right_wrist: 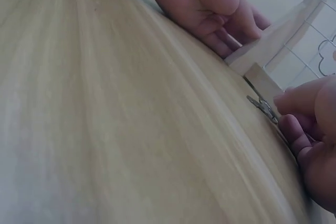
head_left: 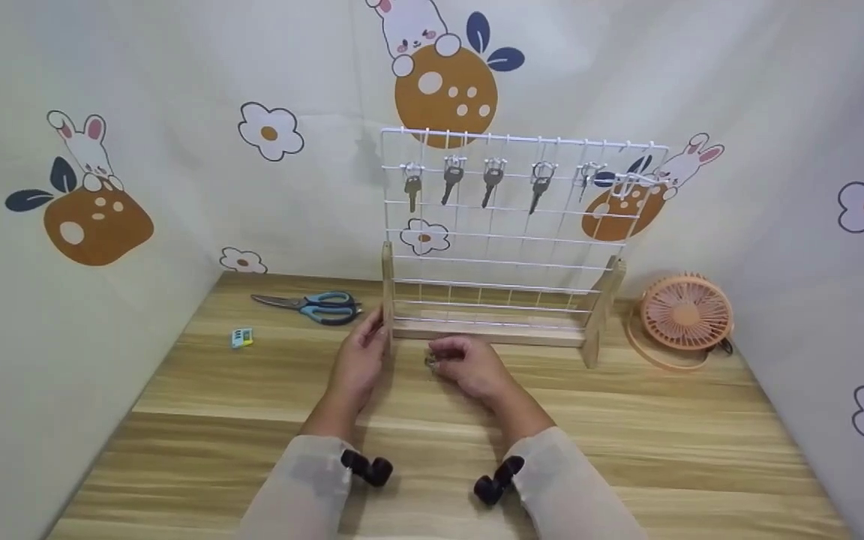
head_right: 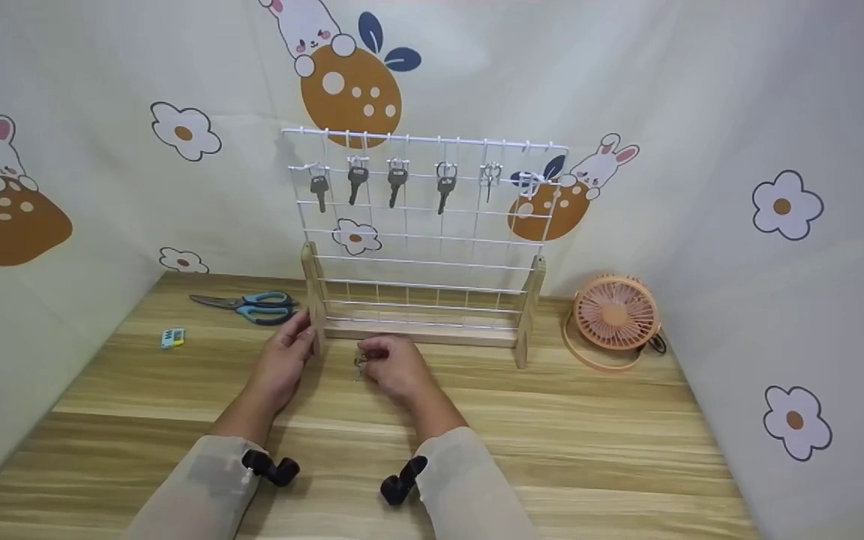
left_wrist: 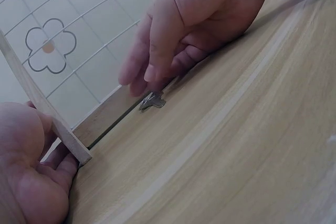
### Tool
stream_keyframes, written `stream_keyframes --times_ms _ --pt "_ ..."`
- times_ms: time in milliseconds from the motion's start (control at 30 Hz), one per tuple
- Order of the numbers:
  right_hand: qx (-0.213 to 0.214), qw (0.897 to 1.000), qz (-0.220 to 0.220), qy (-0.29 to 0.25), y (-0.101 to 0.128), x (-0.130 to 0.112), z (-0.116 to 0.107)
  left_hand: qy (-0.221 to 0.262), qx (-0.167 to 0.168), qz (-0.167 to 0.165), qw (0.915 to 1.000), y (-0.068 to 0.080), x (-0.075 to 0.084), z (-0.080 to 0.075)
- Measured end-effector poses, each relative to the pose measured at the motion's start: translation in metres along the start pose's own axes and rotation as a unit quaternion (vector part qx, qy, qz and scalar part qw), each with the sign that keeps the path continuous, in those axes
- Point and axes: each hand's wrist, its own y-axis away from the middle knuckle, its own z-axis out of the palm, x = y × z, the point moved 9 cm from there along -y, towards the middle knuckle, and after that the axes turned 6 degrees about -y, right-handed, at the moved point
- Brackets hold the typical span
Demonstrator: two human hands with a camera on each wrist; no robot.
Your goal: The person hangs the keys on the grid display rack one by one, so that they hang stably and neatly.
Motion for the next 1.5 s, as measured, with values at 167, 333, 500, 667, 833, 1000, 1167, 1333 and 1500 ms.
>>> stream_keyframes --times_ms 167,333,500,667,833,1000,1167,1333,1500 --pt "-0.014 0.997 -0.027 0.065 -0.002 -0.004 0.006 0.003 0.003 0.004 1.0 0.0 0.001 -0.001" --pt "-0.01 0.993 -0.044 0.108 -0.002 -0.008 0.007 0.006 0.003 0.003 1.0 -0.001 0.0 -0.001" --pt "-0.005 0.99 -0.047 0.13 -0.001 -0.01 0.006 0.004 -0.004 0.005 1.0 -0.001 0.002 0.0" --pt "-0.005 0.992 -0.04 0.122 -0.001 -0.011 0.007 0.004 -0.004 0.003 1.0 -0.001 0.002 0.0" --pt "0.004 0.993 -0.036 0.116 -0.001 -0.011 0.007 -0.003 -0.002 -0.002 1.0 -0.001 0.001 -0.001" --pt "0.012 0.993 -0.034 0.116 -0.001 -0.011 0.007 -0.012 0.002 -0.002 0.9999 0.0 0.001 -0.002" --pt "0.031 0.992 -0.037 0.12 -0.003 -0.011 0.003 -0.013 0.004 0.008 0.9999 -0.001 0.004 -0.002" --pt "0.054 0.998 -0.003 0.023 -0.003 -0.004 -0.008 -0.004 -0.002 0.013 0.9999 -0.001 0.005 0.0" --pt "0.104 0.989 0.025 -0.1 0.004 -0.014 -0.035 0.008 -0.008 0.009 0.9999 -0.001 0.001 0.0"
